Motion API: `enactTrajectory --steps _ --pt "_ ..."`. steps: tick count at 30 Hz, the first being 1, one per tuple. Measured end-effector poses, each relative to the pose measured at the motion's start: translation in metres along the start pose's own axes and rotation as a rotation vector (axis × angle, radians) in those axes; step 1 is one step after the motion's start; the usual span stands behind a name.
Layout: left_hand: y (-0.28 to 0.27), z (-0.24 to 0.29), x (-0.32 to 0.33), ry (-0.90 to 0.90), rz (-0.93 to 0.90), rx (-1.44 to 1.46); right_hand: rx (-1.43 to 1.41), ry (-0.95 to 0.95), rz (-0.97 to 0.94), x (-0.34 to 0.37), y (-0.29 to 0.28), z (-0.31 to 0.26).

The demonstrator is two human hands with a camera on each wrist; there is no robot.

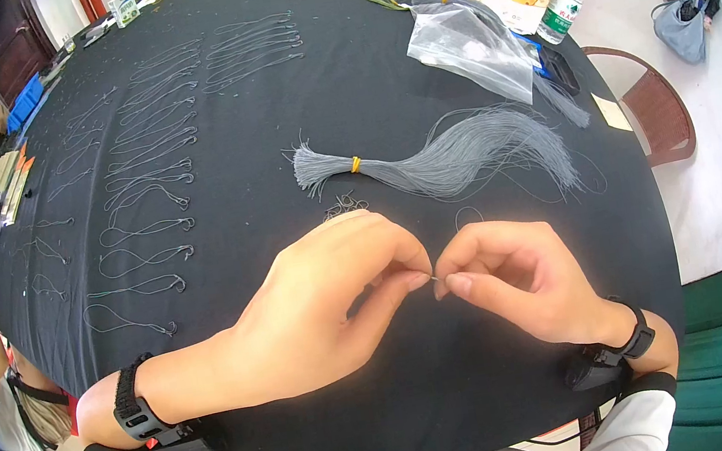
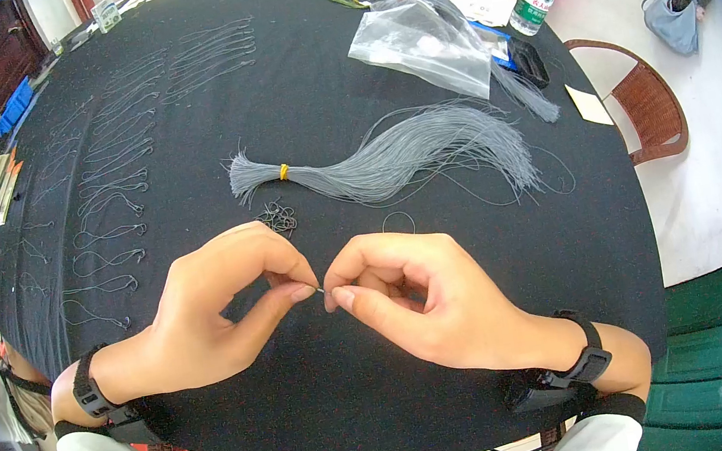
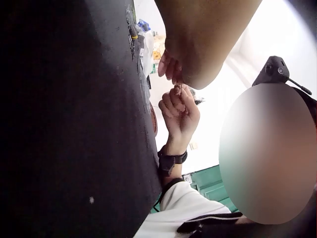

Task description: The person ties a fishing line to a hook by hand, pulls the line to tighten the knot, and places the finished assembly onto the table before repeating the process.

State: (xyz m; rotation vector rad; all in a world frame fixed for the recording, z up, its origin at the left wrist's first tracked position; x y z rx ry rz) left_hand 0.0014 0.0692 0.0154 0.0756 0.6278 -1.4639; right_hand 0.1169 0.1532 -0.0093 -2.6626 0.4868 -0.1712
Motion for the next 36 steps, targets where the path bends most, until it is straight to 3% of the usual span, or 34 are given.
enactTrajectory --steps 5,11,20,26,29,33,36 --pt "0.002 0.016 0.001 0.280 0.014 -0.208 -0.085 0.007 0.008 0.000 0.004 -0.002" --pt "0.002 0.021 0.004 0.398 0.018 -0.266 -0.153 0.052 -0.018 0.002 0.005 -0.001" --pt "0.004 0.019 0.005 0.367 -0.001 -0.230 -0.303 0.156 0.002 0.000 0.011 0.003" --pt "0.005 0.018 0.006 0.308 0.018 -0.181 0.033 0.007 0.079 0.003 0.004 0.002" --pt "0.003 0.011 0.004 0.188 0.012 -0.085 0.383 -0.175 0.094 0.004 0.002 -0.018" --pt "0.001 0.001 0.004 0.066 0.005 -0.005 0.466 -0.299 0.130 0.004 0.003 -0.026" --pt "-0.002 0.002 0.002 0.052 0.027 -0.018 0.428 -0.268 0.215 0.004 -0.001 -0.026"
Point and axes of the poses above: each hand's wrist, its own x-axis away from the middle knuckle, its own y-axis out of the palm, z = x × y, the point moved 7 cm from there along -x, towards the middle knuckle, and after that the axes turned 15 degrees about x, right-handed, at the moved point
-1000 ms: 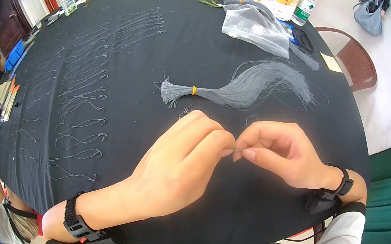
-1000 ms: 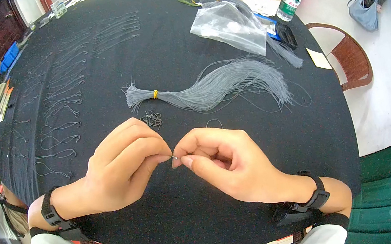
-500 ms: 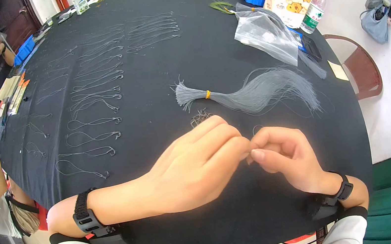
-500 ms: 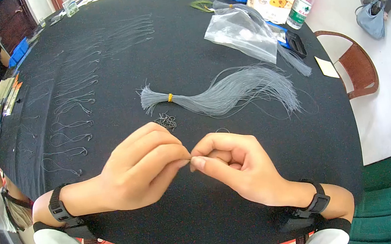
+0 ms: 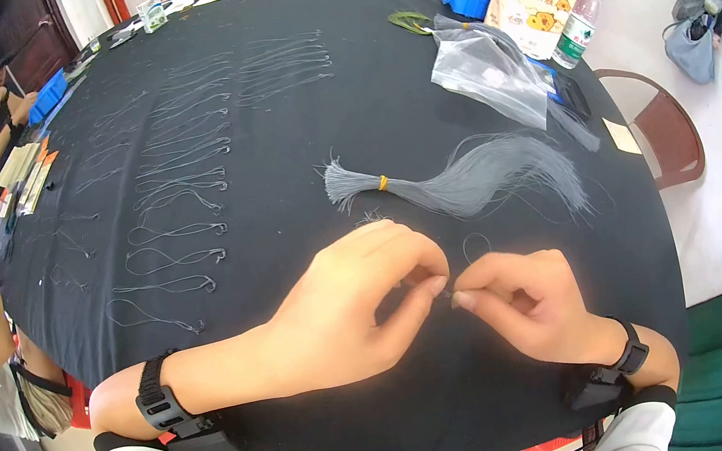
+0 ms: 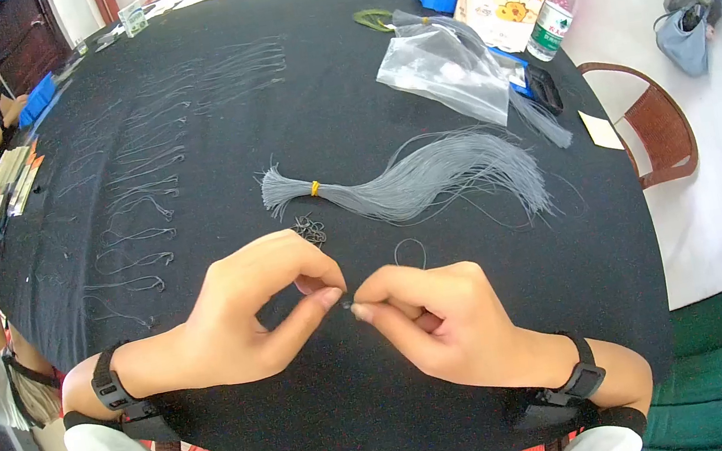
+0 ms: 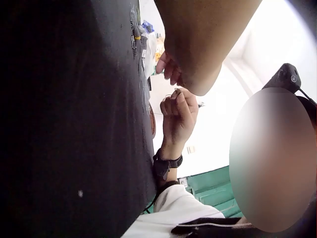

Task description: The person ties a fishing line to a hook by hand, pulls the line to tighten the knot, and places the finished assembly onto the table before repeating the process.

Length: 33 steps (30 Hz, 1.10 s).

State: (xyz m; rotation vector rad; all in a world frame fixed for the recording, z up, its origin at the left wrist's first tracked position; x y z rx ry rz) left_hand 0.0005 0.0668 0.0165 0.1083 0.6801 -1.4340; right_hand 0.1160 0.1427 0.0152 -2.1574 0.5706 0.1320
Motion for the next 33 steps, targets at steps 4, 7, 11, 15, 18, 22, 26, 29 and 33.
enactTrajectory --steps 4,7,11,15,18,22,26,29,33 --pt "0.003 0.010 -0.002 0.124 -0.043 -0.099 -0.008 0.010 -0.004 0.002 0.001 0.005" --pt "0.007 0.009 -0.001 0.193 -0.065 -0.168 -0.008 0.000 -0.008 0.002 0.003 0.005" --pt "0.008 0.007 0.000 0.171 -0.053 -0.173 0.058 -0.047 -0.011 0.002 0.002 0.001" --pt "0.008 0.003 -0.001 0.028 -0.061 -0.061 0.301 -0.270 0.093 0.008 0.003 -0.011" --pt "0.008 0.003 -0.002 -0.036 -0.076 -0.039 0.324 -0.298 0.084 0.008 0.001 -0.015" --pt "0.002 -0.009 0.000 -0.271 -0.006 0.142 0.268 -0.183 0.040 -0.001 -0.012 -0.007" --pt "-0.010 -0.028 0.002 -0.508 0.126 0.464 0.124 0.040 -0.006 -0.011 -0.047 0.002" --pt "-0.011 -0.036 0.001 -0.566 0.151 0.617 -0.084 0.214 -0.045 -0.018 -0.076 0.008" --pt "-0.005 -0.046 0.003 -0.630 0.133 0.707 -0.140 0.170 -0.024 -0.029 -0.101 0.004"
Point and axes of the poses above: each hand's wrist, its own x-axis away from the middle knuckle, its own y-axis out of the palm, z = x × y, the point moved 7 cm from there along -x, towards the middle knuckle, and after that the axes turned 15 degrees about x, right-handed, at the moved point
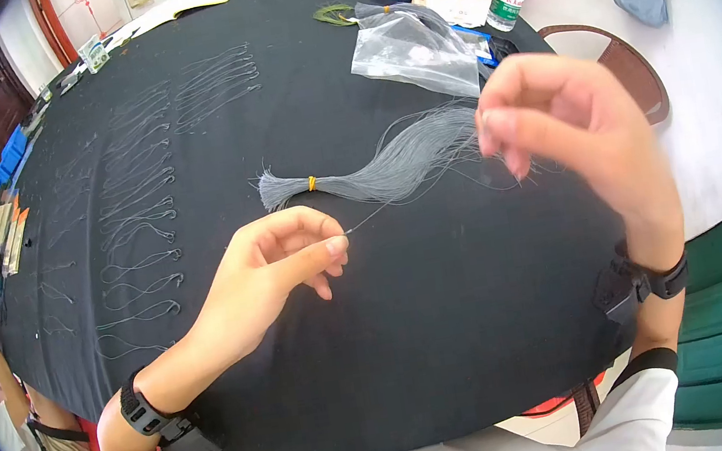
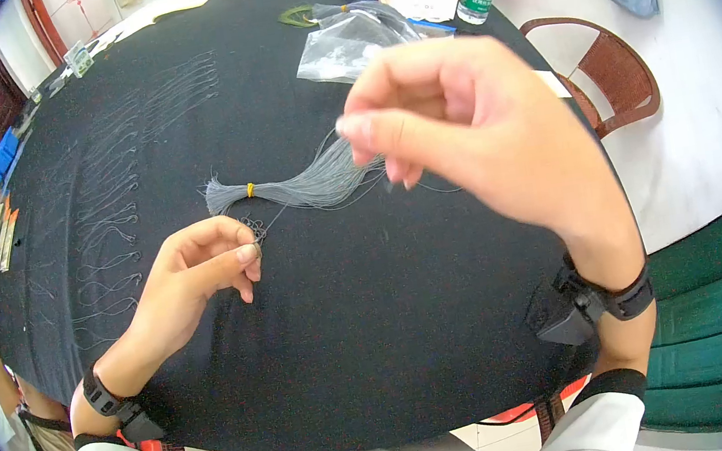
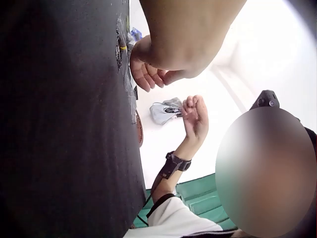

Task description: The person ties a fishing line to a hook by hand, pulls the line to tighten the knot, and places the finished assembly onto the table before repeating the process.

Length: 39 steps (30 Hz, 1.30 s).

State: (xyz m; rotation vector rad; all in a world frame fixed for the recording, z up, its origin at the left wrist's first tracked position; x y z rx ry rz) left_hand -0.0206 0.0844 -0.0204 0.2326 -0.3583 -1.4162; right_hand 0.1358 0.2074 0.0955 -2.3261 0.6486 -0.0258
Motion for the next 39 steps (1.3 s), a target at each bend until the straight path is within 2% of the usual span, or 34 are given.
enactTrajectory --steps 4,8,13,20,22,25,28,31,34,37,39 --pt "-0.001 -0.010 -0.001 -0.076 -0.003 0.023 0.017 -0.056 0.033 -0.004 -0.005 -0.011" --pt "-0.002 -0.012 -0.002 -0.074 -0.031 0.030 -0.032 -0.084 0.031 -0.008 0.002 -0.023" --pt "-0.004 -0.014 -0.003 -0.092 -0.034 0.061 -0.100 -0.055 0.009 -0.016 0.009 -0.021" --pt "-0.004 -0.018 -0.005 -0.117 -0.074 -0.041 -0.189 -0.075 -0.043 -0.023 0.021 -0.021" --pt "-0.004 -0.019 -0.005 -0.133 -0.085 -0.087 -0.140 -0.063 -0.037 -0.023 0.023 -0.025" --pt "-0.007 -0.010 -0.003 -0.085 0.012 -0.342 -0.022 -0.070 -0.020 -0.024 0.026 -0.029" --pt "0.008 0.032 0.010 0.366 0.081 -0.696 0.138 -0.112 -0.040 -0.022 0.029 -0.034" --pt "0.033 0.061 0.021 0.529 0.038 -0.582 0.239 -0.169 -0.063 -0.020 0.037 -0.036" --pt "0.044 0.067 0.028 0.558 -0.051 -0.483 0.304 -0.200 -0.041 -0.019 0.049 -0.040" --pt "0.037 0.065 0.024 0.433 -0.035 -0.401 0.280 -0.181 -0.039 -0.019 0.059 -0.040" --pt "0.034 0.065 0.025 0.425 0.036 -0.422 0.191 -0.185 -0.025 -0.018 0.061 -0.035"
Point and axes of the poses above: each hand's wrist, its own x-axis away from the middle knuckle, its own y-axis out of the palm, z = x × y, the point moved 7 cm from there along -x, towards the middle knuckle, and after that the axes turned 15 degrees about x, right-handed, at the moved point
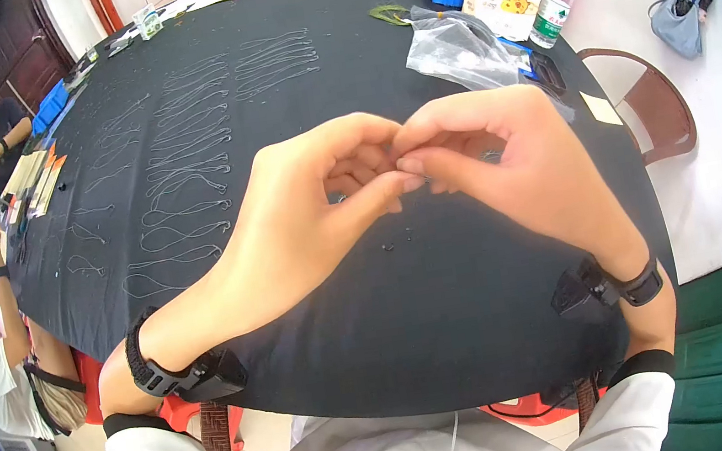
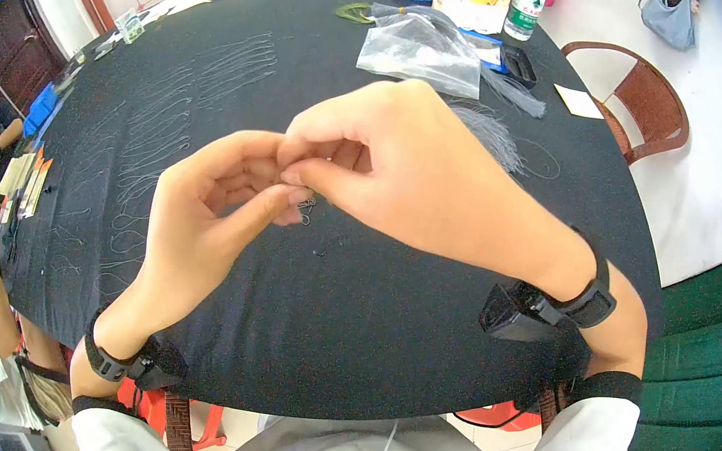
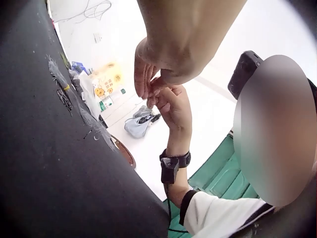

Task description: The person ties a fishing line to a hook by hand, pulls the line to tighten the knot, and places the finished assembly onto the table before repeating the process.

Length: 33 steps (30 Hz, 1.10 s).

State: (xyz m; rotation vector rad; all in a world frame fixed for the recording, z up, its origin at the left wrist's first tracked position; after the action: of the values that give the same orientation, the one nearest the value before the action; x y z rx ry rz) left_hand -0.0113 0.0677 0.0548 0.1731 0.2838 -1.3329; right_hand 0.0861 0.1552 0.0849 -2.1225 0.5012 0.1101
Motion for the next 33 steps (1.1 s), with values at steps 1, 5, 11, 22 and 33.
enactTrajectory --steps 1,5,11,22,33 --pt "-0.002 0.001 0.001 -0.012 0.027 -0.018 -0.066 -0.013 0.029 0.001 0.001 0.001" --pt "-0.013 -0.004 0.005 -0.081 0.093 -0.083 -0.188 0.085 0.083 0.008 0.012 0.037" --pt "-0.025 -0.007 0.009 -0.123 0.127 0.002 -0.070 0.005 -0.062 0.017 0.061 0.069" --pt "-0.047 -0.018 0.011 -0.202 0.167 0.236 0.257 -0.119 0.005 0.015 0.087 0.039" --pt "-0.067 -0.016 0.019 -0.189 0.214 0.257 0.110 -0.073 -0.044 0.012 0.078 0.035"
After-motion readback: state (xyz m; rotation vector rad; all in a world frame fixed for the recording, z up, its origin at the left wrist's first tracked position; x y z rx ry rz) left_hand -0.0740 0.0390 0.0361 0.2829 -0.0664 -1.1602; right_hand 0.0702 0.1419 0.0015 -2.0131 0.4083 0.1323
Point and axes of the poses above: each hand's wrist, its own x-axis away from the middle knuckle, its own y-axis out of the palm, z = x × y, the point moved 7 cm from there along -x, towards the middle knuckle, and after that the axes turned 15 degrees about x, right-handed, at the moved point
